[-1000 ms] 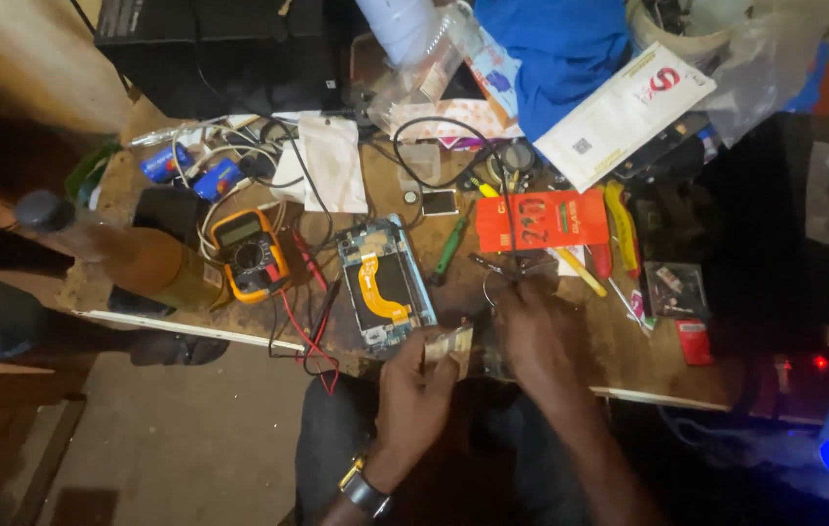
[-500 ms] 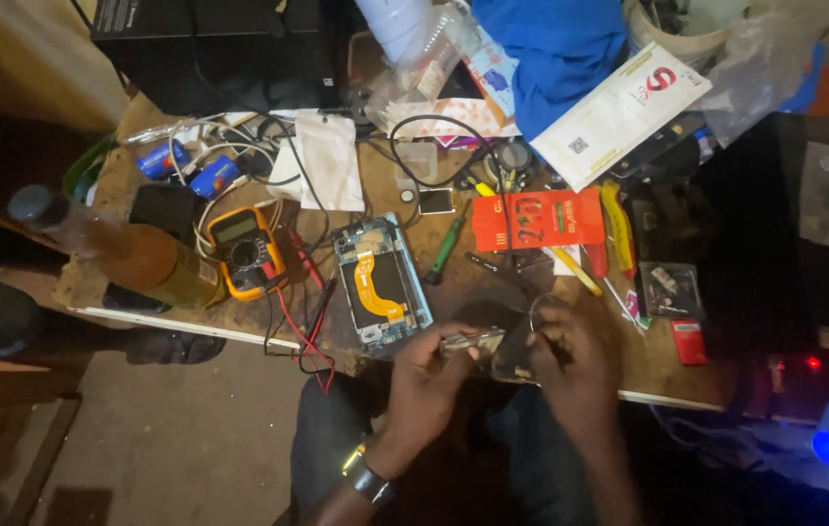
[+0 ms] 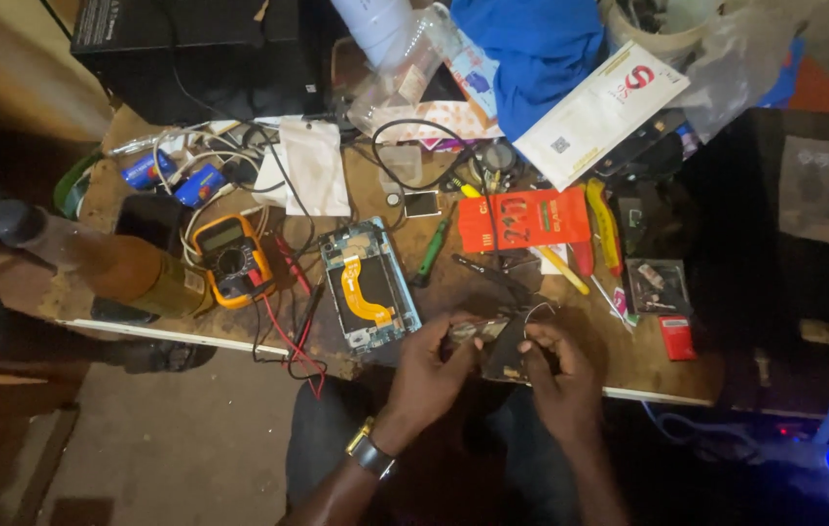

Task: Repairing a mobile phone by carefully soldering internal components and wires onto the device's frame on a workbench.

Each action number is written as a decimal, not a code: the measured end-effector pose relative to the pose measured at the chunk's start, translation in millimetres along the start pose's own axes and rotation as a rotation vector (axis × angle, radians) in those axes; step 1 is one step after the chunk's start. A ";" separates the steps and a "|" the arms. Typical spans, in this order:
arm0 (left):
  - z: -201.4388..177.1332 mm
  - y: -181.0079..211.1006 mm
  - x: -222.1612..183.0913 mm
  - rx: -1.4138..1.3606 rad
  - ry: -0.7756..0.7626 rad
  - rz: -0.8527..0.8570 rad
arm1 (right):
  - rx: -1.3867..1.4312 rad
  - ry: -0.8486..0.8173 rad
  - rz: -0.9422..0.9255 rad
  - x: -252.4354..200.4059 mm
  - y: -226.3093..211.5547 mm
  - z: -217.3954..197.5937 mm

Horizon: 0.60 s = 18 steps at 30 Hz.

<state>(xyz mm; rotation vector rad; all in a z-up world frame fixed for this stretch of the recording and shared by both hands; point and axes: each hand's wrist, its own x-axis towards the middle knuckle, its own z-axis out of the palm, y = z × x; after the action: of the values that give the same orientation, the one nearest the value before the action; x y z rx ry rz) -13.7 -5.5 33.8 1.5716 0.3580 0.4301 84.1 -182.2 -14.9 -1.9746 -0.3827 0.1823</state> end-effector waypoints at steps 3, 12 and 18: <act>-5.0 -1.4 -1.3 0.109 0.020 0.060 | 0.063 0.027 0.008 -2.3 -2.0 3.0; -10.0 7.4 3.4 0.477 0.085 0.066 | -0.026 0.015 -0.062 -3.4 -7.2 -1.2; -13.2 14.9 30.1 0.507 -0.007 -0.216 | 0.062 0.032 -0.025 -4.8 0.0 0.2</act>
<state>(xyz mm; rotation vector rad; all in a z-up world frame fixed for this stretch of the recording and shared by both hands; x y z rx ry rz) 5.8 19.8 50.6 1.9975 0.6616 0.1698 79.6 -183.6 -15.2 -1.9085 -0.3762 0.1451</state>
